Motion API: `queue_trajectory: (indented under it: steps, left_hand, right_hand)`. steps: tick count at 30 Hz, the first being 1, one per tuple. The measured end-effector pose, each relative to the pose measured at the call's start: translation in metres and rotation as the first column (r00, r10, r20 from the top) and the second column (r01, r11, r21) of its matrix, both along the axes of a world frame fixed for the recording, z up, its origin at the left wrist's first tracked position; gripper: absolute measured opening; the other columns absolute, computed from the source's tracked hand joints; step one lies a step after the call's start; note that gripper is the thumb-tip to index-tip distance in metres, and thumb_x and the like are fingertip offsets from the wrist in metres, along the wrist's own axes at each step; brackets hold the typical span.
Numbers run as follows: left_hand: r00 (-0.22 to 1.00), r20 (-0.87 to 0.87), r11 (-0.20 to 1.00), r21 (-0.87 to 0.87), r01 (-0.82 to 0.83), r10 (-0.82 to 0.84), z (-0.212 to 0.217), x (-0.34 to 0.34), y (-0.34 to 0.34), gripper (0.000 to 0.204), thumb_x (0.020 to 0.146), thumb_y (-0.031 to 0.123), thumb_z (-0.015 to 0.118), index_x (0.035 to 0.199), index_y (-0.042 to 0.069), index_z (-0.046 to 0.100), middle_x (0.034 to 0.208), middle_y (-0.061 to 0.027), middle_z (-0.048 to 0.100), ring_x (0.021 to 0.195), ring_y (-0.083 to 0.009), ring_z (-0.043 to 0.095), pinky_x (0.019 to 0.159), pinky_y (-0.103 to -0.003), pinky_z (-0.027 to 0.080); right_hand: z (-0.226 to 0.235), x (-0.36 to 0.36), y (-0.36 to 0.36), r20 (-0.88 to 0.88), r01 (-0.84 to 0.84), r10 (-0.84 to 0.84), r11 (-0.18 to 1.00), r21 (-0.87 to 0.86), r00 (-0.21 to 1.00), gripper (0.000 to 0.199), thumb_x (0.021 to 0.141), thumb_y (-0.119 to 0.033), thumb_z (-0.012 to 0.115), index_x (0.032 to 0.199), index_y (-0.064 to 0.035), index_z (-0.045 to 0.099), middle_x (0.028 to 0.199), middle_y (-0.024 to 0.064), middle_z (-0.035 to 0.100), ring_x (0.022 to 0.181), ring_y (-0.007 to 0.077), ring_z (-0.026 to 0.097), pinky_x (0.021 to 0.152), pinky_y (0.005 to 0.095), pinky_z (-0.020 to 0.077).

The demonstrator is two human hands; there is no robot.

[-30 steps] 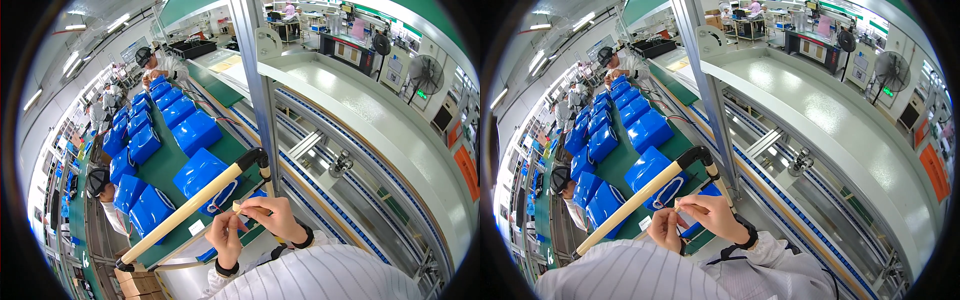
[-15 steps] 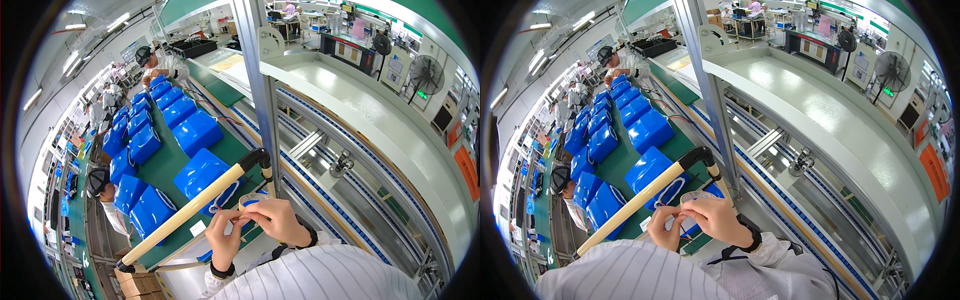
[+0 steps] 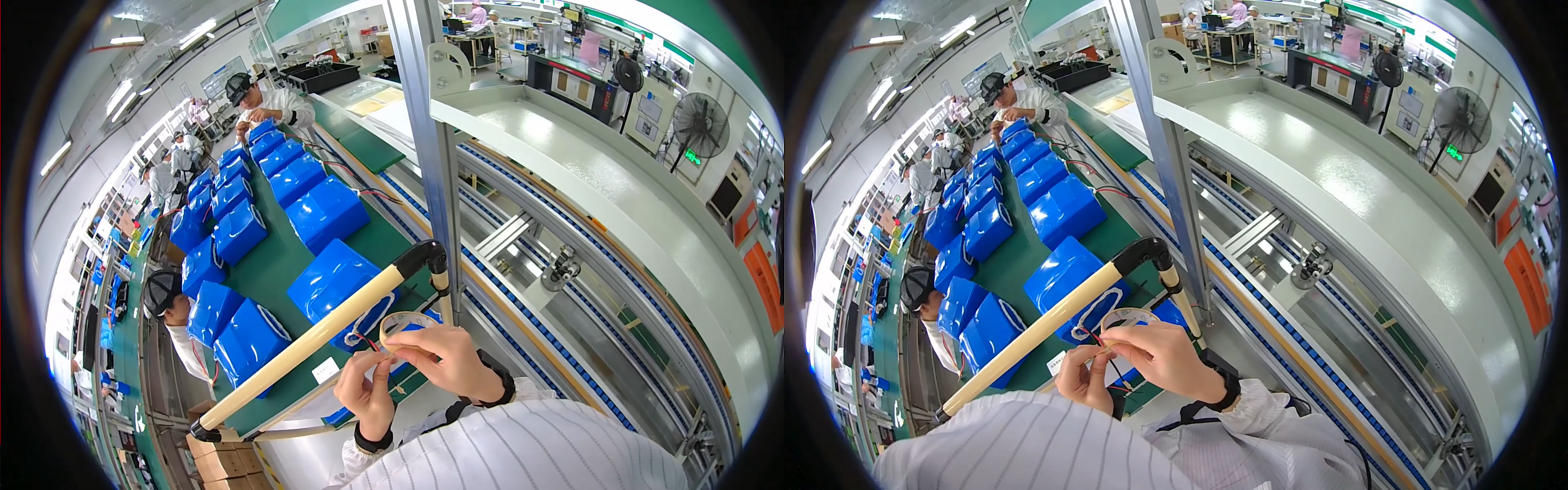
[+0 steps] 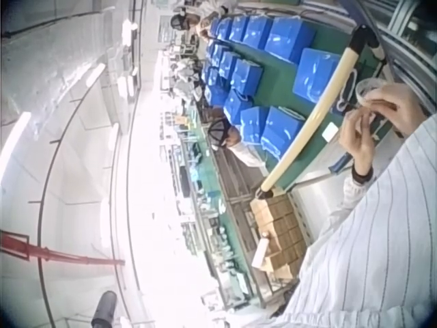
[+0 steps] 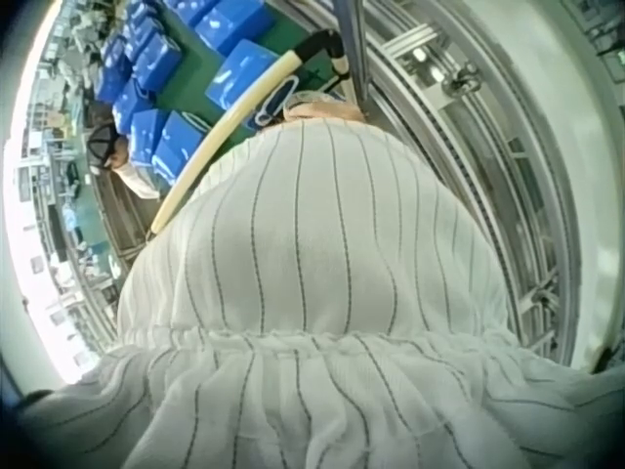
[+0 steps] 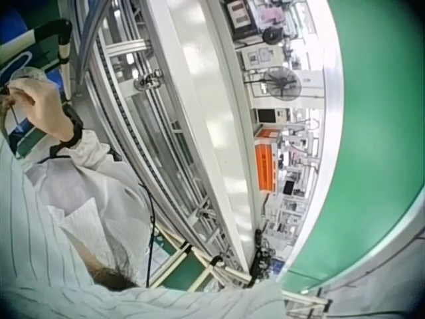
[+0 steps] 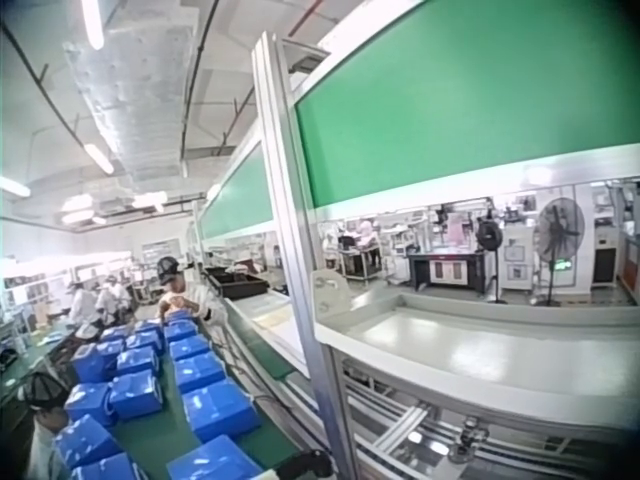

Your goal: Apply yellow tape to wires and connectors on a battery assembly rack.

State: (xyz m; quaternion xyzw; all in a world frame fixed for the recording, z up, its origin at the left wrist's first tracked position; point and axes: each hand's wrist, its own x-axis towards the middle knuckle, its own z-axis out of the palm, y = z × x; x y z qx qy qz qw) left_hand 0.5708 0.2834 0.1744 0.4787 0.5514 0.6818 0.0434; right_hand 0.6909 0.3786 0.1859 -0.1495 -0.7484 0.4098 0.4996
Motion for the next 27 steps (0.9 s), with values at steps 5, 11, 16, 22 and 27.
queue_trajectory:
  steps: [5, 11, 16, 22, 27]
  left_hand:
    - [0.954, -0.291, 0.997, -0.022, -0.078, 0.068, 0.003, -0.011, 0.007, 0.010, 0.084, -0.008, 0.069, 0.092, -0.003, 0.066, 0.091, -0.0124, 0.066, 0.079, -0.0194, 0.065, 0.068, -0.026, 0.049]
    - [1.000, 0.020, 0.994, -0.104, -0.018, 0.020, 0.007, 0.003, 0.006, 0.017, 0.080, -0.011, 0.069, 0.094, -0.002, 0.064, 0.092, -0.0131, 0.065, 0.077, -0.0229, 0.064, 0.070, -0.029, 0.051]
    - [0.960, -0.277, 0.991, -0.118, -0.067, 0.032, 0.016, 0.003, 0.006, 0.019, 0.078, -0.010, 0.072, 0.094, -0.002, 0.064, 0.091, -0.0129, 0.066, 0.078, -0.0226, 0.065, 0.070, -0.029, 0.052]
    - [0.964, -0.262, 0.992, -0.105, -0.073, 0.043, 0.014, 0.005, 0.007, 0.021, 0.075, -0.010, 0.076, 0.091, -0.001, 0.065, 0.089, -0.0126, 0.068, 0.078, -0.0234, 0.065, 0.070, -0.030, 0.052]
    - [0.868, -0.487, 0.995, 0.067, -0.077, 0.100, 0.005, 0.003, 0.013, 0.025, 0.071, -0.010, 0.077, 0.092, 0.001, 0.068, 0.091, -0.0107, 0.068, 0.082, -0.0273, 0.065, 0.072, -0.034, 0.052]
  right_hand:
    - [-0.005, 0.001, 0.003, 0.029, 0.092, -0.096, 0.987, 0.129, 0.995, 0.014, 0.085, -0.006, 0.073, 0.099, -0.0073, 0.072, 0.086, 0.0080, 0.073, 0.072, 0.0247, 0.069, 0.061, 0.0315, 0.0506]
    - [-0.004, 0.002, -0.004, 0.019, 0.134, -0.139, 0.977, 0.166, 0.990, 0.009, 0.088, -0.005, 0.069, 0.096, -0.0033, 0.069, 0.085, 0.0089, 0.072, 0.071, 0.0261, 0.069, 0.059, 0.0333, 0.0519]
    - [-0.004, 0.005, -0.006, 0.040, 0.171, -0.183, 0.965, 0.198, 0.982, 0.008, 0.085, -0.003, 0.070, 0.093, -0.0029, 0.069, 0.081, 0.0099, 0.072, 0.067, 0.0273, 0.069, 0.057, 0.0326, 0.0527]
    - [-0.005, 0.010, -0.007, 0.056, 0.183, -0.193, 0.973, 0.142, 0.980, 0.010, 0.083, -0.004, 0.074, 0.093, -0.0027, 0.071, 0.082, 0.0106, 0.072, 0.065, 0.0247, 0.070, 0.057, 0.0303, 0.0531]
    - [-0.007, 0.011, -0.004, 0.067, 0.129, -0.125, 0.990, -0.064, 0.990, 0.010, 0.084, -0.002, 0.075, 0.093, 0.0006, 0.073, 0.082, 0.0120, 0.074, 0.064, 0.0177, 0.071, 0.057, 0.0256, 0.0535]
